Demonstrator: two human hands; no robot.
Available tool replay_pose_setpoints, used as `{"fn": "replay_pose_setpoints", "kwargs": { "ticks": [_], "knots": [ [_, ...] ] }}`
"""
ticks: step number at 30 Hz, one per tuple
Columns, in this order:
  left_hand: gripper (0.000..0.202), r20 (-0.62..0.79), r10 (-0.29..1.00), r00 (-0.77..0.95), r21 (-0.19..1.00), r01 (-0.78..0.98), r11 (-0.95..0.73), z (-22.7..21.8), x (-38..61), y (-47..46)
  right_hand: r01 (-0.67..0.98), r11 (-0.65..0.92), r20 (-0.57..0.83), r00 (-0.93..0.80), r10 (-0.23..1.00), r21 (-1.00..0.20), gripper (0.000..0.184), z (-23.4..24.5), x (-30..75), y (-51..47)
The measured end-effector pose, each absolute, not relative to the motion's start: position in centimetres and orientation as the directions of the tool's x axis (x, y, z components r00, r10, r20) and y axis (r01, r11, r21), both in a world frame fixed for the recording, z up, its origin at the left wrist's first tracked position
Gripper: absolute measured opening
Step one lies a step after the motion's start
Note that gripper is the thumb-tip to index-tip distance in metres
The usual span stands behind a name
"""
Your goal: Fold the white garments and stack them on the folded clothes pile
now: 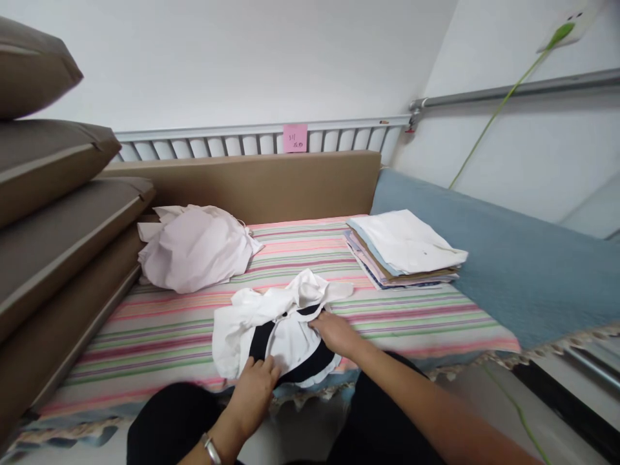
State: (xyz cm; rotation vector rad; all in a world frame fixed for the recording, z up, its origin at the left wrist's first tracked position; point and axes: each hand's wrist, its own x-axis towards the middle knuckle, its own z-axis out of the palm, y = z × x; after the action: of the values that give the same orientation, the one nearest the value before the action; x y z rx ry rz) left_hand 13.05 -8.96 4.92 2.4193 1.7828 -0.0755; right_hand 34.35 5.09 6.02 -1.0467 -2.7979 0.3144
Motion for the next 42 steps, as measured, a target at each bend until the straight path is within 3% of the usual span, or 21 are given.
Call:
{"fn": "replay_pose_setpoints", "kwargs": {
  "ticks": [4, 10, 17, 20, 24, 27, 30, 35, 40, 42],
  "knots": [
    [0.031, -0.186, 0.950, 0.250, -0.078, 0.960, -0.268, 6.1, 12.6, -7.7, 0.467, 0.877, -0.069, -0.884, 0.462, -0.115, 0.037, 7.5, 34.8, 5.9],
    [0.017, -0.245, 0.926, 0.286, -0.119, 0.939, -0.321, 8.9, 10.5, -8.0, 0.456, 0.888, -0.122, -0.880, 0.459, 0.054, 0.032, 8.8, 34.7, 6.1],
    [0.016, 0.036, 0.928, 0.371, 0.020, 0.928, -0.372, 18.2, 6.9, -7.8, 0.486, 0.865, -0.183, -0.846, 0.501, 0.124, 0.041, 11.3, 35.0, 4.7],
    [0.017, 0.184, 0.911, 0.370, 0.094, 0.916, -0.390, 20.6, 6.2, -7.5, 0.543, 0.840, -0.137, -0.832, 0.538, 0.000, 0.037, 13.4, 33.7, 3.3],
    [0.015, 0.273, 0.898, 0.346, 0.194, 0.894, -0.403, 21.9, 6.7, -6.8, 0.456, 0.762, 0.080, -0.834, 0.547, -0.459, 0.033, 16.2, 30.2, 0.7],
    [0.013, 0.254, 0.919, 0.301, 0.233, 0.903, -0.361, 22.4, 7.4, -6.4, 0.382, 0.573, 0.027, -0.816, 0.577, -0.725, 0.039, 16.7, 27.8, -1.3],
    [0.013, 0.280, 0.934, 0.223, 0.262, 0.918, -0.297, 22.6, 7.9, -6.1, 0.440, 0.461, -0.067, -0.776, 0.628, -0.770, 0.030, 15.6, 26.5, -2.8],
    [0.013, 0.365, 0.925, 0.104, 0.410, 0.874, -0.260, 22.9, 8.2, -6.2, 0.346, 0.378, 0.009, -0.727, 0.686, -0.859, 0.023, 13.4, 25.5, -4.6],
    [0.010, 0.399, 0.917, -0.020, 0.677, 0.681, -0.279, 22.5, 8.0, -5.8, 0.202, 0.003, -0.147, -0.723, 0.675, -0.979, 0.023, 15.9, 25.7, -4.5],
    [0.022, 0.378, 0.920, -0.101, 0.794, 0.547, -0.266, 21.0, 7.5, -5.5, 0.124, -0.111, -0.166, -0.729, 0.664, -0.986, 0.028, 18.5, 26.6, -3.5]
  ]
}}
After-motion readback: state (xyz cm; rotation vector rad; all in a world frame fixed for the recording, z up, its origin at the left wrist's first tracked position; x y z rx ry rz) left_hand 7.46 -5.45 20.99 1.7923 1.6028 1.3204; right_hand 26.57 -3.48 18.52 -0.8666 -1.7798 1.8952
